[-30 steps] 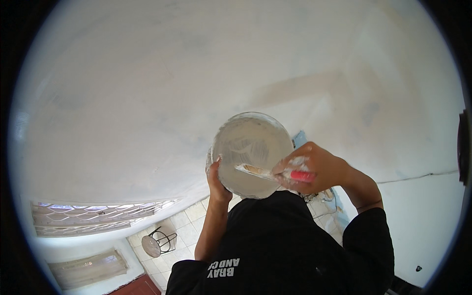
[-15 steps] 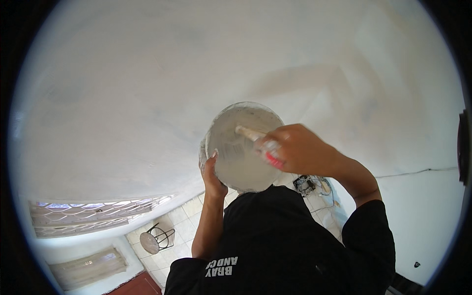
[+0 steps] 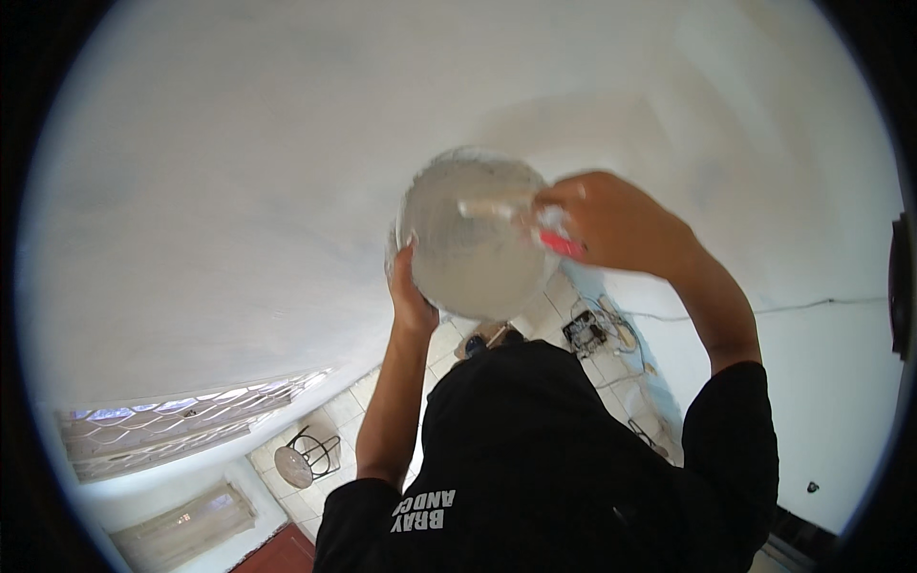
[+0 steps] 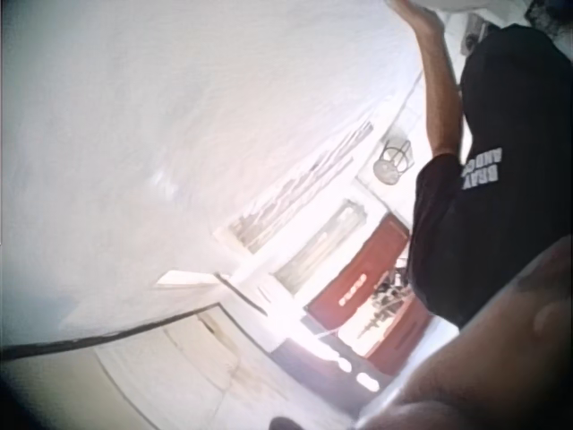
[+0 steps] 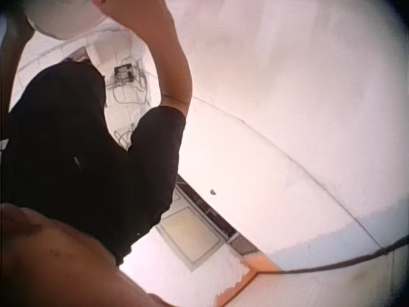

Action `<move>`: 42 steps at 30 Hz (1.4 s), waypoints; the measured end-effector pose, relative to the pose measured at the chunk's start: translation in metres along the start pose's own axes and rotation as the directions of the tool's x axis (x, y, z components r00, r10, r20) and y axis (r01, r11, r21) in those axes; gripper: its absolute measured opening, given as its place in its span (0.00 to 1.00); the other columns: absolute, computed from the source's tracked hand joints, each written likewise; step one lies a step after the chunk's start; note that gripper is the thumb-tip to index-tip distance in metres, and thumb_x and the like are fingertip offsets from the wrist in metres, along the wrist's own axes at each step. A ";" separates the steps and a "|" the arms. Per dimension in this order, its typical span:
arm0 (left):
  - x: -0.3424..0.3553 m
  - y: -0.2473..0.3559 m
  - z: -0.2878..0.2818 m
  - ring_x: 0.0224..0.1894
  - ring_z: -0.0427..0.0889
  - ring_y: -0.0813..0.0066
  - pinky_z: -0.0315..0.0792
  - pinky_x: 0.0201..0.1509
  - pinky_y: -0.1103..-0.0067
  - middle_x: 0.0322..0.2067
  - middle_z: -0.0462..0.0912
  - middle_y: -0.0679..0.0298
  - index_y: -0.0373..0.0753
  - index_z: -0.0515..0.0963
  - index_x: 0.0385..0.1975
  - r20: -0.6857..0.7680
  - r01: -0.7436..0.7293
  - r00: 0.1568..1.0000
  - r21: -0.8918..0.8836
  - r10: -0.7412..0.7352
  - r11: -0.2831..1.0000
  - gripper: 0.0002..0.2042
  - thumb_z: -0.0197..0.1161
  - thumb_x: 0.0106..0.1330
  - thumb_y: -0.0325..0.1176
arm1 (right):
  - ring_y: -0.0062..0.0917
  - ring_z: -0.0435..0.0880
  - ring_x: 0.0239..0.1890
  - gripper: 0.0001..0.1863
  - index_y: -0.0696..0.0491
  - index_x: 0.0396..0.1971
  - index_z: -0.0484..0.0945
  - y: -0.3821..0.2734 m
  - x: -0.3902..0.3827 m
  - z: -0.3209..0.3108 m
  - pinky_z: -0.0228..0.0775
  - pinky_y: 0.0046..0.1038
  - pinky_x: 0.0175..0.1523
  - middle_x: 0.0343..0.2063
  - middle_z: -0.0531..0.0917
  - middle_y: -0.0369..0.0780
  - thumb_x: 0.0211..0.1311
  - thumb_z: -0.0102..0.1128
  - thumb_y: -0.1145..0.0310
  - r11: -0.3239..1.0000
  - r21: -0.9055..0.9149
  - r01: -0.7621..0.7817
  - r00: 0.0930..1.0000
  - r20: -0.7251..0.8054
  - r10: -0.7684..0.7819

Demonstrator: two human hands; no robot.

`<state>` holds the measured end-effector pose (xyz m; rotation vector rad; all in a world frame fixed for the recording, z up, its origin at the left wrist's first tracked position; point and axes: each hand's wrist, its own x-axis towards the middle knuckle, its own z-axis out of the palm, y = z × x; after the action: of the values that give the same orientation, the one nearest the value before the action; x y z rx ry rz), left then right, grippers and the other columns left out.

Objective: The person paints a ceiling using a brush, dipping the brush into a bucket of paint periodically and applying it to the surface.

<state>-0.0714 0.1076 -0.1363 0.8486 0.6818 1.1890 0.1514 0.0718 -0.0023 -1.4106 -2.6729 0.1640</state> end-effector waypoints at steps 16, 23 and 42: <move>0.021 -0.018 0.029 0.50 0.71 0.68 0.64 0.54 0.74 0.47 0.73 0.58 0.32 0.66 0.50 0.066 0.046 0.997 0.007 -0.046 0.999 0.22 0.44 0.63 0.42 | 0.40 0.72 0.18 0.11 0.60 0.19 0.73 0.030 -0.029 0.003 0.68 0.32 0.29 0.16 0.74 0.47 0.46 0.58 0.66 0.969 0.223 0.103 0.983 -0.173 -0.065; 0.022 -0.018 0.030 0.54 0.68 0.64 0.62 0.57 0.72 0.51 0.70 0.55 0.32 0.64 0.52 0.027 0.077 0.997 0.011 -0.077 0.997 0.24 0.39 0.64 0.43 | 0.39 0.72 0.17 0.13 0.60 0.12 0.69 0.017 -0.032 0.019 0.66 0.33 0.28 0.13 0.72 0.48 0.48 0.56 0.68 0.983 0.183 -0.017 0.986 -0.163 0.047; 0.010 -0.023 0.014 0.48 0.72 0.67 0.69 0.48 0.74 0.45 0.73 0.57 0.34 0.67 0.48 0.126 0.034 0.990 0.204 -0.060 0.978 0.24 0.36 0.62 0.46 | 0.31 0.80 0.32 0.08 0.47 0.25 0.81 -0.008 -0.025 0.077 0.73 0.32 0.40 0.30 0.82 0.38 0.50 0.58 0.60 0.981 0.142 0.131 0.781 -0.625 -0.014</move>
<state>-0.0456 0.1108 -0.1488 1.0652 0.7179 1.0229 0.1473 0.0431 -0.0784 -1.0580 -2.0926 -0.0659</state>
